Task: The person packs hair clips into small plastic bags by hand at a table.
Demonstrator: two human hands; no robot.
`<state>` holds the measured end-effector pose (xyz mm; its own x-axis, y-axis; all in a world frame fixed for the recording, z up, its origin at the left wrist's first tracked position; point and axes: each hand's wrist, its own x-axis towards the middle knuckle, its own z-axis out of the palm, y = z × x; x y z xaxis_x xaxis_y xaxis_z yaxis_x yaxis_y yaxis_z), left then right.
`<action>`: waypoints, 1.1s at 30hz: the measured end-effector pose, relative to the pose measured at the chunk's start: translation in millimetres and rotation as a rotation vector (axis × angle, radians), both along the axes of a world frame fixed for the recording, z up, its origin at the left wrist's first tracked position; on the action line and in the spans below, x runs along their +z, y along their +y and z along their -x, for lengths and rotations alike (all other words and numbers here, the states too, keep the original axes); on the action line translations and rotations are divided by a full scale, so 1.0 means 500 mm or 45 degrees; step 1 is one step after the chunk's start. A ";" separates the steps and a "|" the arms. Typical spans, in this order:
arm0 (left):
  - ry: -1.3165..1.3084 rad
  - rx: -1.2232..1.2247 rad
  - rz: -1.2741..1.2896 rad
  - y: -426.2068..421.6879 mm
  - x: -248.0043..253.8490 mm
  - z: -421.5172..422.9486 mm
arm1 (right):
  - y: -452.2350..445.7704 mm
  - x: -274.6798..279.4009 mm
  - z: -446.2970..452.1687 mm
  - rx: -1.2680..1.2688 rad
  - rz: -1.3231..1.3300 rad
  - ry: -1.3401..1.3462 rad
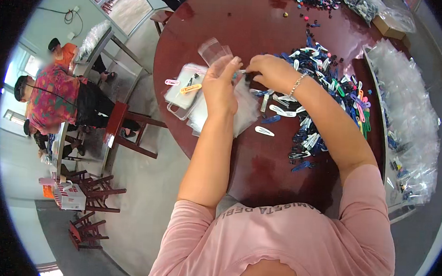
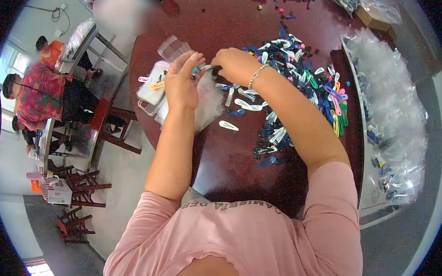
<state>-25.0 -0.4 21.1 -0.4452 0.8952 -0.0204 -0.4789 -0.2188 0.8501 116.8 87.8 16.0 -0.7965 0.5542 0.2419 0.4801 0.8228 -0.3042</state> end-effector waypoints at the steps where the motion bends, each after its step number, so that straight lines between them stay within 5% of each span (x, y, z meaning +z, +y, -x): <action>1: -0.001 -0.017 0.001 0.000 -0.001 0.000 | 0.004 -0.007 0.003 0.005 -0.011 0.003; 26: 0.089 -0.256 0.056 -0.003 -0.007 -0.016 | -0.009 -0.041 -0.031 -0.060 0.014 -0.110; 33: 0.191 -0.402 0.155 -0.012 -0.008 -0.032 | -0.049 0.036 -0.116 -0.192 0.164 0.316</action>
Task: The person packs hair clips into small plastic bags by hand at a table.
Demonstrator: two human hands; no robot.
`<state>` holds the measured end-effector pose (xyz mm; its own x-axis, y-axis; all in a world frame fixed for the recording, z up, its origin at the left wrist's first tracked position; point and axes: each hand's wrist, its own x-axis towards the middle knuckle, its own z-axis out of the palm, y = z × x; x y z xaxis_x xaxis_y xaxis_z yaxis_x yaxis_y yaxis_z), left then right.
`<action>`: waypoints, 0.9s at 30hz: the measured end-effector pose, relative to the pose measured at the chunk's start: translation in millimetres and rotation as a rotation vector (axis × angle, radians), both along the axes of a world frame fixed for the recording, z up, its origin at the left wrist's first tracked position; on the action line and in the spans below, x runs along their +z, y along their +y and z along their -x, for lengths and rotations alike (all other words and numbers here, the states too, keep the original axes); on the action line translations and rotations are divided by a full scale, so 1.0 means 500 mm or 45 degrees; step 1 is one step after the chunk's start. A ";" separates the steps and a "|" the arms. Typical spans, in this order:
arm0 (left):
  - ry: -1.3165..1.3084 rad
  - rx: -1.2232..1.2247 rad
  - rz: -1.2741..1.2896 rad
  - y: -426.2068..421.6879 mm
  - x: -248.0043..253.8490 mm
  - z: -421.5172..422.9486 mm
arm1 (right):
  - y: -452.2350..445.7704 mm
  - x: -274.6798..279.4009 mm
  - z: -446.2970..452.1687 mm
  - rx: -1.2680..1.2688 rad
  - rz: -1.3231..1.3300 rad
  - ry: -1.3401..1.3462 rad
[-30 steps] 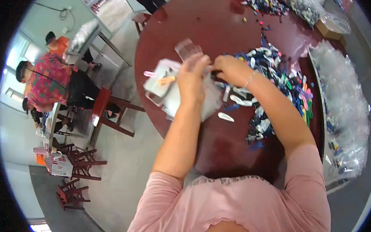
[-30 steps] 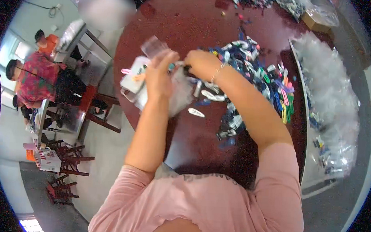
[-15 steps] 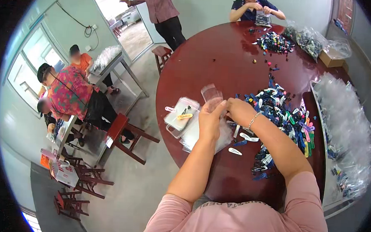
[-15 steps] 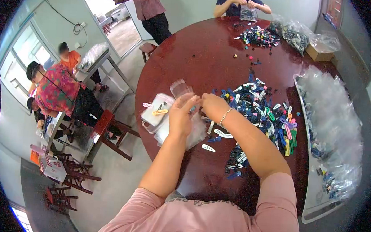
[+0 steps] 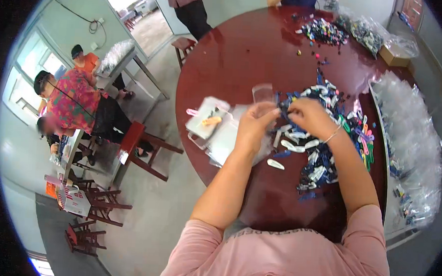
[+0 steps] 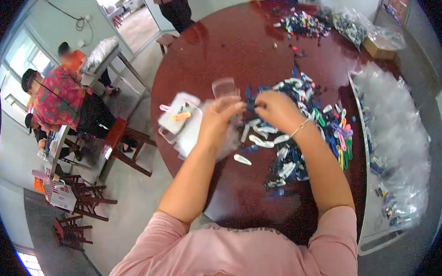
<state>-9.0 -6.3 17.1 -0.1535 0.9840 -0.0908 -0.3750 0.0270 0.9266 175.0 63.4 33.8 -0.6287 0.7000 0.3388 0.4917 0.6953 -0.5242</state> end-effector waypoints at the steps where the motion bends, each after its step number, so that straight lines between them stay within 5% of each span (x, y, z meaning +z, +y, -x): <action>1: 0.009 -0.064 0.005 -0.003 0.004 -0.005 | -0.007 0.001 -0.017 -0.023 0.086 0.143; 11: 0.049 -0.461 0.080 -0.016 -0.008 -0.040 | -0.086 0.072 -0.066 -0.183 0.209 0.507; 16: 0.104 -0.609 0.028 -0.021 -0.013 -0.047 | -0.097 0.067 -0.042 -0.038 -0.072 0.406; 24: 0.001 -0.352 0.096 -0.022 0.016 -0.036 | -0.080 0.042 -0.060 -0.252 -0.059 0.508; 27: -0.015 -0.238 0.082 -0.013 0.011 -0.019 | -0.052 -0.001 -0.082 -0.124 -0.061 0.274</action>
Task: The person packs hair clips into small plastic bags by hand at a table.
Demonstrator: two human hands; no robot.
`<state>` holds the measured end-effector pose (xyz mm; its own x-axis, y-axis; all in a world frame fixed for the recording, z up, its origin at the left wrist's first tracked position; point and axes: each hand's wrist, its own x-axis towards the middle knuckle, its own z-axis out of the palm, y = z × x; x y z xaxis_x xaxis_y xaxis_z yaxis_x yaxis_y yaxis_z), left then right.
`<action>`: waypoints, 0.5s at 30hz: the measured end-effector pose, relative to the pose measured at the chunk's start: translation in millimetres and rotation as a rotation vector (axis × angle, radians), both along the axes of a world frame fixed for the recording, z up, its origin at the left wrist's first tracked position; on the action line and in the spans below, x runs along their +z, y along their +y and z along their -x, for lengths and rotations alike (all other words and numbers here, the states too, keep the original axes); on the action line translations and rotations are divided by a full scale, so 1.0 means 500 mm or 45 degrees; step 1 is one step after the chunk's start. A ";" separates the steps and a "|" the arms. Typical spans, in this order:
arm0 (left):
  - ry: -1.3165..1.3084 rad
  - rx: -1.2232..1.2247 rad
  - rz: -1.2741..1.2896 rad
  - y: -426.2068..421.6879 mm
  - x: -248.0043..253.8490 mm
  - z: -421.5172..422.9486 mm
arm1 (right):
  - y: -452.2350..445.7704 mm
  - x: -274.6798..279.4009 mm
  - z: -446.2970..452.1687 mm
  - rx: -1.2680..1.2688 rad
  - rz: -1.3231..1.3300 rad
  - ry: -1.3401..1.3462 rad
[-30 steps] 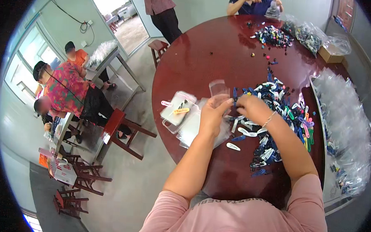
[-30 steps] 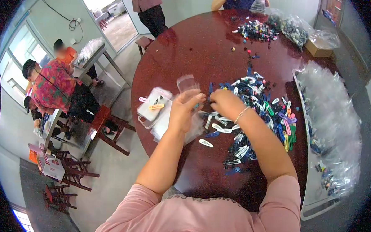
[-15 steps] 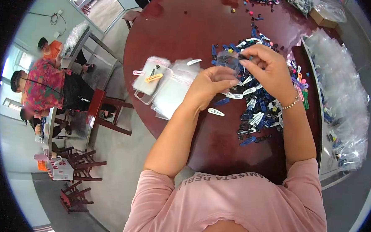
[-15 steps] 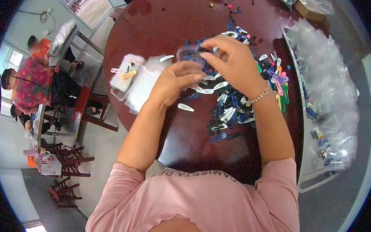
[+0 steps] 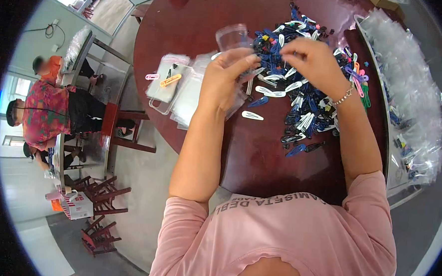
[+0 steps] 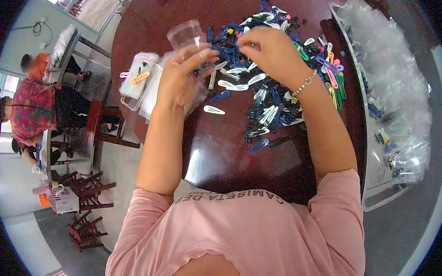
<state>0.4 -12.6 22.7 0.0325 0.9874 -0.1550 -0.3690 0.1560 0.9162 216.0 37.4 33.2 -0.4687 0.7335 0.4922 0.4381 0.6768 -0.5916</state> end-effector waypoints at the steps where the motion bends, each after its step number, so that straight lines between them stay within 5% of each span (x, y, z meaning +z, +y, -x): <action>1: -0.026 0.054 -0.019 0.003 0.002 0.004 | 0.001 -0.013 0.001 0.001 -0.002 -0.001; 3: -0.036 0.064 -0.032 0.008 -0.008 0.009 | -0.005 -0.027 0.006 0.169 -0.091 -0.342; 7: 0.038 0.059 -0.060 0.009 -0.011 0.007 | -0.033 -0.046 0.033 -0.097 -0.134 -0.740; 15: 0.083 -0.006 -0.054 0.005 -0.013 0.002 | -0.038 -0.055 0.039 -0.191 -0.089 -0.720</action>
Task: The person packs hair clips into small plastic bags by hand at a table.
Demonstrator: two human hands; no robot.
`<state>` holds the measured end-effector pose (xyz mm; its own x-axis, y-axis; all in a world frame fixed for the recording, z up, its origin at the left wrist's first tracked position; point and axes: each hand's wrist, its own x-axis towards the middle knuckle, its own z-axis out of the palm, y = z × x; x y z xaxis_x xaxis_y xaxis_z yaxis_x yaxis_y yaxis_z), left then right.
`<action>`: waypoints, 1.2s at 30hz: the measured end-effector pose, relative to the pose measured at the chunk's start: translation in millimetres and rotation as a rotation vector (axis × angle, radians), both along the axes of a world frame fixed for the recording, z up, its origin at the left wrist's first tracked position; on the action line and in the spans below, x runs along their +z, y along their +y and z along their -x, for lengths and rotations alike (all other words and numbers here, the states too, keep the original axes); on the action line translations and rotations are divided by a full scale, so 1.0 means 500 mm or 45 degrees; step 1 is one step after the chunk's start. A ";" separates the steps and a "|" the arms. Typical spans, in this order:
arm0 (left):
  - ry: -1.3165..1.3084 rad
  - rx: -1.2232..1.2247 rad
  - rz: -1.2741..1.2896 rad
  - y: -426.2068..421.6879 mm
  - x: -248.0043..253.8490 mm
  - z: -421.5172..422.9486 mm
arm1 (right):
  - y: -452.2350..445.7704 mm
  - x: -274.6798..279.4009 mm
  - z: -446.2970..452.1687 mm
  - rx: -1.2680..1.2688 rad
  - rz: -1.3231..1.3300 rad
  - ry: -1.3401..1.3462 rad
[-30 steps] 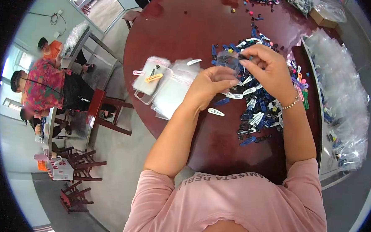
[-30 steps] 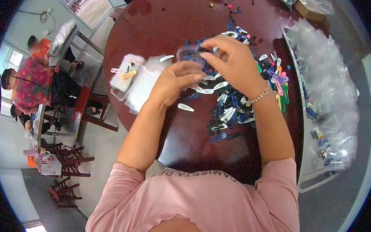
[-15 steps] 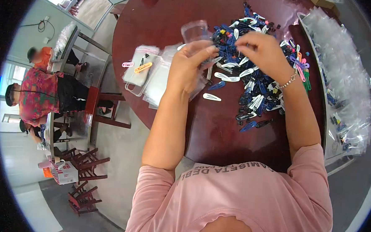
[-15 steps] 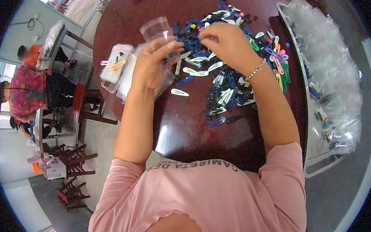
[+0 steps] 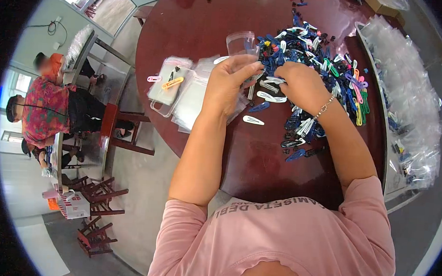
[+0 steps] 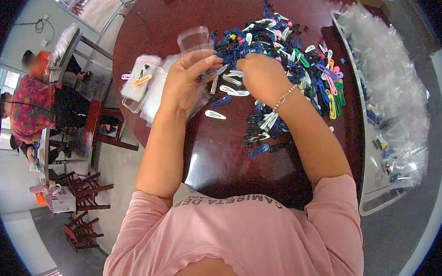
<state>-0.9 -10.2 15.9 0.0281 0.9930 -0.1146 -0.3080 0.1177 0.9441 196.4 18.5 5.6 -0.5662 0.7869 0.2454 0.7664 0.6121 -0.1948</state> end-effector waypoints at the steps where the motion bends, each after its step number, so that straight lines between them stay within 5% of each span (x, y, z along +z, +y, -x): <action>1: 0.002 -0.004 0.002 0.000 -0.002 0.000 | 0.003 -0.003 -0.001 -0.001 0.025 0.037; 12: 0.031 -0.031 -0.009 0.000 -0.004 -0.003 | 0.009 -0.013 -0.002 -0.115 -0.031 0.007; 20: 0.065 -0.017 0.016 -0.003 0.004 -0.006 | 0.030 -0.002 -0.021 -0.109 0.186 0.433; 36: 0.088 -0.026 0.021 -0.004 0.005 -0.006 | 0.010 -0.004 -0.005 -0.047 0.207 0.183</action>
<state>2.2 -11.9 18.2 0.0394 0.9903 -0.1330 -0.2397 0.1386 0.9609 198.8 23.4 3.7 -0.5044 0.8424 0.1897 0.7450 0.5356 -0.3975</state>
